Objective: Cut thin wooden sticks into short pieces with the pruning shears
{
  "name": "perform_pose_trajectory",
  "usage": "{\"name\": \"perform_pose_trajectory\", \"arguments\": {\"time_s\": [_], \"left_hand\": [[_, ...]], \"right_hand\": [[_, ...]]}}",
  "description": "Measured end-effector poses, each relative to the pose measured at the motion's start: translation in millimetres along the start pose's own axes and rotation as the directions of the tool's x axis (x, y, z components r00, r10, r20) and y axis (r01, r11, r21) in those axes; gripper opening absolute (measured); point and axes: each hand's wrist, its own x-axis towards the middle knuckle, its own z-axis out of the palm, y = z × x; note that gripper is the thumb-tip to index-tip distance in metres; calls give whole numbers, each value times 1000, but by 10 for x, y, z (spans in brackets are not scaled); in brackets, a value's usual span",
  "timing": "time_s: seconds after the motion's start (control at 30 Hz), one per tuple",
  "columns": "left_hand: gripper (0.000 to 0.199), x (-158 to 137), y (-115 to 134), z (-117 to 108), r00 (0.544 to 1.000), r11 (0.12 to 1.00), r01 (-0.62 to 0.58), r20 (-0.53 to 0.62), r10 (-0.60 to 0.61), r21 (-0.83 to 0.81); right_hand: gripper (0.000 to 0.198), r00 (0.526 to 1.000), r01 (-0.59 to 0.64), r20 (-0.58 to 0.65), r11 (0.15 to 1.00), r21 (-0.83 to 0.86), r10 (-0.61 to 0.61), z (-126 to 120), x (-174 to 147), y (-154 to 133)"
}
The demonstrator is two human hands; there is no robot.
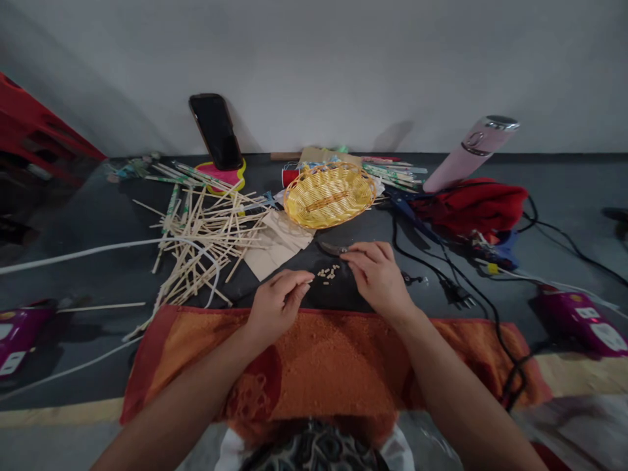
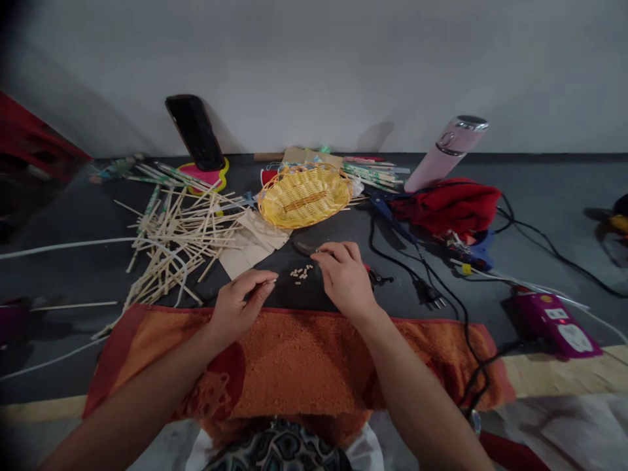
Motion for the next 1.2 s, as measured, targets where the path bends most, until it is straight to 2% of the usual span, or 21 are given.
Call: {"name": "perform_pose_trajectory", "arguments": {"time_s": [0.07,0.13,0.27,0.63,0.7,0.77,0.9,1.03,1.2], "left_hand": [[20,2,1,2,999,999,37,-9,-37,-5],[21,1,5,4,998,998,64,-11,-64,-10],[20,-3,13,9,995,995,96,7,-96,-15],[23,-17,-8,31,986,986,168,18,-167,-26],[23,-17,-6,32,984,983,180,9,-180,-46],[23,-11,3,29,976,970,220,23,-219,-101],[24,16,25,12,933,881,358,147,-327,-310],[23,32,40,-1,903,812,427,231,-361,-399],[22,26,62,-6,903,837,416,266,-336,-354]], "right_hand": [[31,996,42,82,997,-65,-36,50,-18,-29],[33,989,41,144,991,-130,-22,96,-36,-65],[30,980,21,198,979,-202,20,143,-51,-102],[13,986,12,167,991,-132,10,98,-29,-73],[13,994,10,112,997,-78,-1,67,-14,-91],[16,998,37,54,998,55,-40,32,-8,-132],[19,987,144,21,944,297,-157,15,-46,-283],[16,977,192,26,925,328,-212,69,-90,-404],[10,971,223,18,932,287,-238,85,-78,-435]]}}
